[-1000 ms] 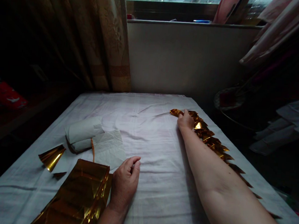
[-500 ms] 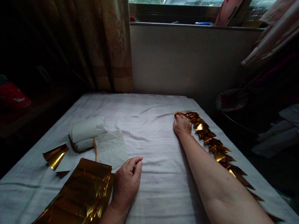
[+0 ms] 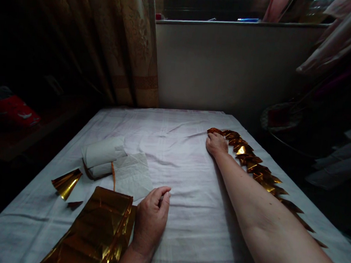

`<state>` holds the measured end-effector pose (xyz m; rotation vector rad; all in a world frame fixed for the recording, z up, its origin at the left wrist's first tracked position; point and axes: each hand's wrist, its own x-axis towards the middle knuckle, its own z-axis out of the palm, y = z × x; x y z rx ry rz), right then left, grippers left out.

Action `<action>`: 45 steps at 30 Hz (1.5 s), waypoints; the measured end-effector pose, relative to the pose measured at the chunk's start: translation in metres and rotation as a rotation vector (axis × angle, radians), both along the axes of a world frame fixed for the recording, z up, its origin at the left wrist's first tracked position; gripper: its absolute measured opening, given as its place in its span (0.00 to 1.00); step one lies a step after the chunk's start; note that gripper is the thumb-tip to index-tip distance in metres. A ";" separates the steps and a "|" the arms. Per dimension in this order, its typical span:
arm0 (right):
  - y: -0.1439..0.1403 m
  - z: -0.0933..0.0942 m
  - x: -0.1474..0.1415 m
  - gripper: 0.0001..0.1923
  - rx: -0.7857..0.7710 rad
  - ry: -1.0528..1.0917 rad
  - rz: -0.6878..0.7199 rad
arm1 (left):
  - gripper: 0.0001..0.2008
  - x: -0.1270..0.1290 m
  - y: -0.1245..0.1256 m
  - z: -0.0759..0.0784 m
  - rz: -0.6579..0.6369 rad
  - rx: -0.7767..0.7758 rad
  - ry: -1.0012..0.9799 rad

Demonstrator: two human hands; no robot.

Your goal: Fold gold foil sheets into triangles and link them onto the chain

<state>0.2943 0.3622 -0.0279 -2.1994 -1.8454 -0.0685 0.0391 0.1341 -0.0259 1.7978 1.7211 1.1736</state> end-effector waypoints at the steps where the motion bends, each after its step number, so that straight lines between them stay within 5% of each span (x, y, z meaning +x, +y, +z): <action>1: 0.000 0.000 0.000 0.21 -0.001 0.000 0.001 | 0.12 0.000 0.000 0.000 -0.002 -0.005 0.000; 12: -0.002 -0.002 -0.003 0.20 0.025 0.009 -0.097 | 0.13 0.001 0.000 0.000 0.004 -0.019 -0.031; 20: 0.004 0.007 -0.005 0.28 0.067 0.003 -0.123 | 0.12 0.001 0.000 0.000 -0.002 -0.022 -0.023; 29: 0.020 0.026 -0.005 0.22 0.087 -0.099 -0.025 | 0.11 0.002 -0.001 -0.001 -0.002 -0.012 -0.010; 34: 0.040 0.025 -0.029 0.24 -0.187 -0.241 0.176 | 0.12 0.003 -0.001 0.001 0.002 -0.001 -0.010; 40: 0.064 0.023 -0.043 0.32 -0.393 -0.252 0.137 | 0.10 0.002 -0.002 -0.001 -0.002 0.037 0.009; 45: 0.071 0.024 -0.044 0.31 -0.386 -0.222 0.129 | 0.10 0.001 -0.002 -0.004 0.002 0.060 0.024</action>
